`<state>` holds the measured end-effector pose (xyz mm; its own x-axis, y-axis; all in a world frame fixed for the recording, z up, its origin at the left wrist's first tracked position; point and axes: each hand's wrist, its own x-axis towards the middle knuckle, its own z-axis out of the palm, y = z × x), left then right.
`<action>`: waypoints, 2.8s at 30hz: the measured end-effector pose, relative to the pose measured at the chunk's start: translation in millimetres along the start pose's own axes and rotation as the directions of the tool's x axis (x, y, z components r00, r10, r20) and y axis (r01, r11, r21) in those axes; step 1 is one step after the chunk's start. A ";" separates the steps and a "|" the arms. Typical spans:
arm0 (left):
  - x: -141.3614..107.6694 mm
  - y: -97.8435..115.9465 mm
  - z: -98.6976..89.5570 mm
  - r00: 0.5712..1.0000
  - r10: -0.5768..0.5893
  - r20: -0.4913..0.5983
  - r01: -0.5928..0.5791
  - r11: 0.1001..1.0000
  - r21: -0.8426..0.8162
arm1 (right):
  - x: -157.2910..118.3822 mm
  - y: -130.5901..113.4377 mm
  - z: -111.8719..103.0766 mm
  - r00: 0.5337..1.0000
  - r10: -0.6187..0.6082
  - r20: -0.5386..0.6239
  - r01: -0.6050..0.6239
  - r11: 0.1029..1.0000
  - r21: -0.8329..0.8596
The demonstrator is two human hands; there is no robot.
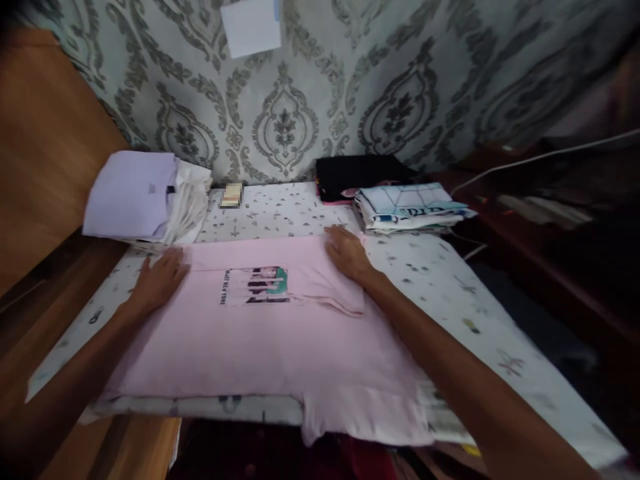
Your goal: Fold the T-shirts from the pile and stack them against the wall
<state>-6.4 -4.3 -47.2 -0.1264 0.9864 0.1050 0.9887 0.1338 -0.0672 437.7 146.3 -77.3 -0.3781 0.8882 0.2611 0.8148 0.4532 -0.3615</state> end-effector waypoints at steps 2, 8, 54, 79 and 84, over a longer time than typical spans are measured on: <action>-5.2 7.0 -0.7 0.997 0.062 -0.041 -0.062 0.998 0.005 | -10.9 -9.9 -7.8 1.000 -0.024 0.014 0.024 0.999 0.031; -12.9 -0.6 5.8 0.969 0.245 -0.031 -0.247 0.963 -0.109 | -67.5 -46.0 -32.8 0.982 -0.176 0.068 0.171 0.983 0.072; -30.1 128.2 -39.4 0.739 0.663 -0.120 -0.661 0.677 -0.325 | -127.5 -45.8 -67.4 0.988 -0.081 0.133 0.068 0.993 0.101; 33.7 215.1 -22.6 0.700 0.680 -0.219 -0.711 0.638 -0.294 | -59.2 -30.8 -44.9 0.996 0.055 0.070 -0.053 0.998 -0.017; 55.7 202.8 11.3 0.833 0.550 -0.055 -0.549 0.812 -0.197 | -18.5 -11.8 -25.8 0.982 0.145 0.118 -0.133 0.986 -0.100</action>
<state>186.2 78.9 -66.3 0.4433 0.8902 0.1049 0.8881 -0.4520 0.0837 446.4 122.6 -54.8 -0.3051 0.9472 0.0987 0.8977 0.3207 -0.3021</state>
